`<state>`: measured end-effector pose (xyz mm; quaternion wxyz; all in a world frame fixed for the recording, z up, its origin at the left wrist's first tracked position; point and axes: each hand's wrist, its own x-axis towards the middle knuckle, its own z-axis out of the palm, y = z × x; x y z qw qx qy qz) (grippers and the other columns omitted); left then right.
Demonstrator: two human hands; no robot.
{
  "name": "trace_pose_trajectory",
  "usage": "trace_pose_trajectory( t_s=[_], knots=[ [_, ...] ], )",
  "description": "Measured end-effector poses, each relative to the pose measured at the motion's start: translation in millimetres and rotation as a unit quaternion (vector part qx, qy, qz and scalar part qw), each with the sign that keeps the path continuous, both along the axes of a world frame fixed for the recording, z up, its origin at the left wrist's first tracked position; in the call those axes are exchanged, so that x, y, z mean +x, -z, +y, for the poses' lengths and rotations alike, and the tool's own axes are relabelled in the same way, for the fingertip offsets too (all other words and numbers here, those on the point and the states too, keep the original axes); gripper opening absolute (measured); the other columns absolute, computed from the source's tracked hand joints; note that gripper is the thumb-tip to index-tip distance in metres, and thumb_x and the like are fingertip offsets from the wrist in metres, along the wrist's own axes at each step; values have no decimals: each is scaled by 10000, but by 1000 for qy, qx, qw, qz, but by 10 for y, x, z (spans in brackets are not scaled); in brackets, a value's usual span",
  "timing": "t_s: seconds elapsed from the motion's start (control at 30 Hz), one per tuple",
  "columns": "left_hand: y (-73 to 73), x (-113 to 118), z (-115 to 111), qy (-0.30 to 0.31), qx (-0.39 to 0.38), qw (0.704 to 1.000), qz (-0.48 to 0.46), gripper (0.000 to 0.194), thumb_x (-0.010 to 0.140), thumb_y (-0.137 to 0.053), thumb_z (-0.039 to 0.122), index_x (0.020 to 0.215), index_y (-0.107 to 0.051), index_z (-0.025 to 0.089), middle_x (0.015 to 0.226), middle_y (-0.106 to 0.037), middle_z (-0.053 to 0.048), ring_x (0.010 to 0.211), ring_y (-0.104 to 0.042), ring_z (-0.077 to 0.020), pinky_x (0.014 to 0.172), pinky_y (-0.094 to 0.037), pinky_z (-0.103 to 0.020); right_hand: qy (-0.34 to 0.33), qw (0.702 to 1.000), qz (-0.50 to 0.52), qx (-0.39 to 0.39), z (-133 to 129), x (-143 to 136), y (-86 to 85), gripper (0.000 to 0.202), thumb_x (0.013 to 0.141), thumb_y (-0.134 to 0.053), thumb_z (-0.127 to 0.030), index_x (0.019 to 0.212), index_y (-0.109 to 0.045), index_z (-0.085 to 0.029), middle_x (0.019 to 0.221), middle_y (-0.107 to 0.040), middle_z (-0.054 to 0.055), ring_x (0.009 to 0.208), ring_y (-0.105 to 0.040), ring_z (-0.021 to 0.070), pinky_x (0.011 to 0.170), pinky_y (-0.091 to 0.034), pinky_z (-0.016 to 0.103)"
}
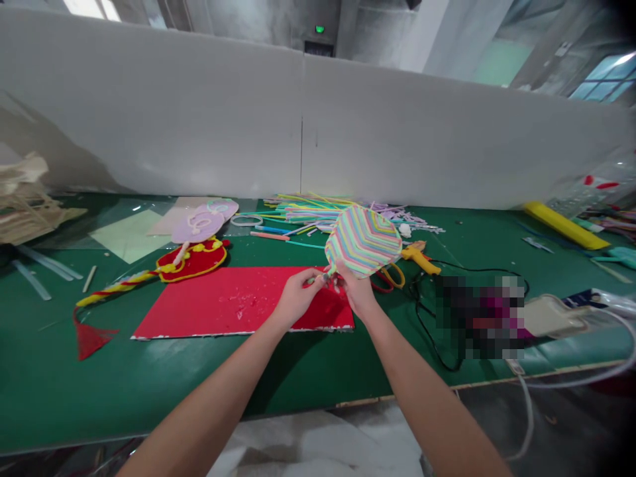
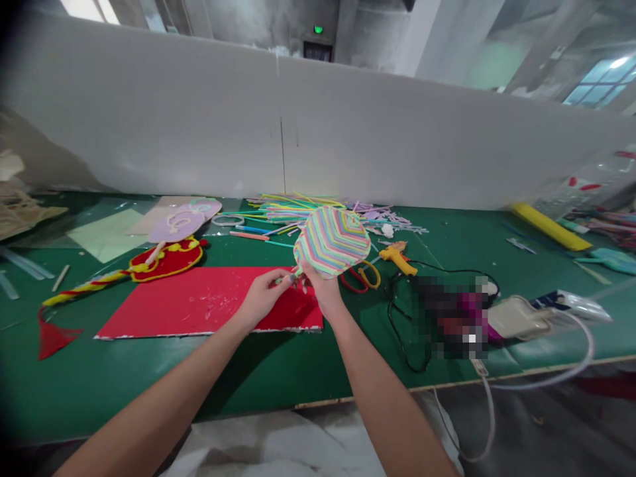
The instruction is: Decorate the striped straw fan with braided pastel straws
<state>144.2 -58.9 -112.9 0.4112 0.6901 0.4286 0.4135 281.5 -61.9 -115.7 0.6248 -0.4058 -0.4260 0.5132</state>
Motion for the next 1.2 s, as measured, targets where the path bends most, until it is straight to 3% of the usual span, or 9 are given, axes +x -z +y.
trace_pose_trajectory(
  t_s=[0.1,0.27,0.4,0.5,0.73,0.87,1.07,1.2],
  knots=[
    [3,-4,-5,-30,25,999,26,230,800,-458,328,722,-597,162,719,-623,-5,728,-552,-140,695,-398,-219,9,1000,11,-1,13,16,16,289,656,-640,-444,706,-618,-161,598,-596,10,491,-501,121,375,-356,227],
    [-17,1,-11,-45,31,997,45,220,790,-470,333,730,-608,173,731,-632,-6,726,-553,-142,694,-403,-224,48,998,-44,2,48,41,62,269,630,-673,-409,619,-565,-163,521,-549,-10,423,-433,94,378,-349,232],
    [-46,-25,8,-4,-14,1000,5,273,795,-458,371,703,-614,167,748,-649,-18,781,-579,-159,757,-416,-245,48,995,-81,23,46,70,59,265,621,-680,-395,558,-533,-184,476,-516,-38,436,-436,103,448,-398,260],
    [-27,-51,34,37,-95,993,-61,273,772,-497,390,725,-632,157,777,-667,-36,835,-592,-175,833,-410,-279,58,992,-106,43,33,102,47,227,610,-683,-399,601,-580,-197,513,-554,-31,528,-506,140,551,-452,295],
    [23,-87,40,85,-322,915,-227,178,694,-630,302,753,-656,137,770,-674,-79,796,-623,-172,869,-443,-334,49,981,-157,101,28,144,67,224,630,-677,-347,804,-649,-209,745,-656,-2,819,-578,187,840,-439,381],
    [-13,-132,4,99,-375,890,-239,134,729,-600,250,774,-668,144,800,-682,-87,800,-630,-165,865,-457,-329,48,976,-179,113,20,161,74,237,636,-680,-332,838,-653,-210,827,-669,5,899,-572,199,924,-390,408],
    [-55,-197,6,155,-448,843,-254,129,742,-577,227,758,-682,154,810,-692,-79,802,-635,-166,830,-470,-308,20,976,-191,107,-18,183,57,168,636,-690,-317,783,-670,-240,883,-676,5,916,-585,221,928,-395,422],
    [-75,-226,17,162,-484,822,-253,139,744,-570,225,763,-687,152,782,-691,-66,744,-635,-147,799,-465,-272,11,980,-175,91,-38,183,56,261,627,-699,-311,880,-669,-254,913,-675,0,989,-566,231,946,-381,443]
  ],
)
